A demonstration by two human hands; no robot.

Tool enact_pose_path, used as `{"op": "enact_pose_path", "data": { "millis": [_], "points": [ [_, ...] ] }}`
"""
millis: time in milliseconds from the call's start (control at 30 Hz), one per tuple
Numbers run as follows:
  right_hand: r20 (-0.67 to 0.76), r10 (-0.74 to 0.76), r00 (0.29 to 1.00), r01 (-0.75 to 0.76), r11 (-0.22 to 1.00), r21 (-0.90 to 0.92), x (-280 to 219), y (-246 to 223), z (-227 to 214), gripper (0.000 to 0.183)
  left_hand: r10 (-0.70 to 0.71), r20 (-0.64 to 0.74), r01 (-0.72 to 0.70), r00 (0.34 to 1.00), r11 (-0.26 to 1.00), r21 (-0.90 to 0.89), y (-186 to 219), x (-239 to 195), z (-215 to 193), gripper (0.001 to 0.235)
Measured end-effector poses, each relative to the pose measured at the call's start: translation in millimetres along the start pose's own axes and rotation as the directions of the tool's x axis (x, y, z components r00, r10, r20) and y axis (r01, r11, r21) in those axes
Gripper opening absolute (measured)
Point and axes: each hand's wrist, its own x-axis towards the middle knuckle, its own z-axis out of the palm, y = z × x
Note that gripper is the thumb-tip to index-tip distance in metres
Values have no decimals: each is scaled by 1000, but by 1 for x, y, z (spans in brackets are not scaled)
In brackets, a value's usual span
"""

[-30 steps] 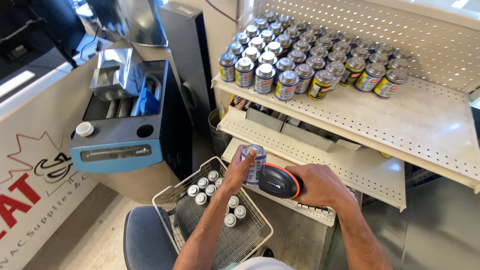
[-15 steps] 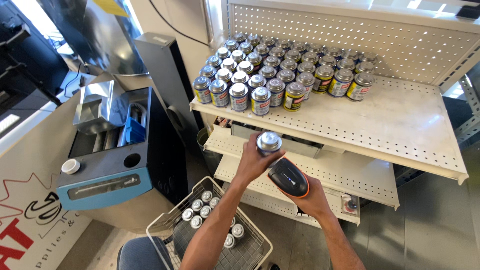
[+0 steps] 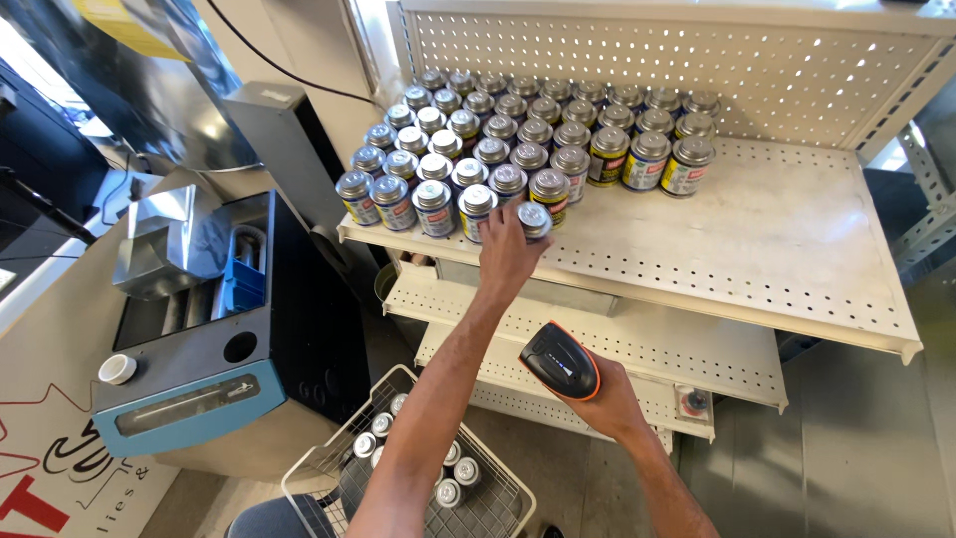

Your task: The person uses a handheld scanner to scan barcode labels on small cans of liquid product, then places each scanned can from a wire basket onto a shelf.

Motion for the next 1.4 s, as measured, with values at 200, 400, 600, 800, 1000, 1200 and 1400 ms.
{"op": "enact_pose_path", "data": {
  "millis": [200, 400, 600, 800, 1000, 1200, 1400],
  "points": [
    [51, 4, 999, -6, 999, 40, 15, 9, -9, 38, 80, -51, -74, 996, 992, 99, -3, 6, 15, 100],
    [105, 15, 994, -23, 997, 73, 28, 33, -10, 40, 5, 155, -38, 988, 976, 213, 8, 2, 2, 101],
    [107, 38, 994, -42, 999, 35, 31, 25, -6, 40, 45, 250, -129, 967, 934, 332, 20, -5, -14, 112],
    [116, 95, 989, -98, 995, 18, 35, 29, -7, 46, 96, 177, -159, 979, 908, 387, -1, 7, 10, 116],
    [146, 81, 986, -94, 992, 82, 33, 40, -7, 43, 129, 105, -162, 986, 889, 429, -5, 10, 16, 123],
    [180, 72, 981, -87, 993, 75, 27, 33, 2, 47, 295, 15, -280, 955, 888, 365, -27, -16, 3, 118],
    [219, 55, 974, -71, 995, 67, 20, 18, 20, 39, 204, -75, -189, 976, 967, 173, -95, -96, -31, 58]
  ]
}}
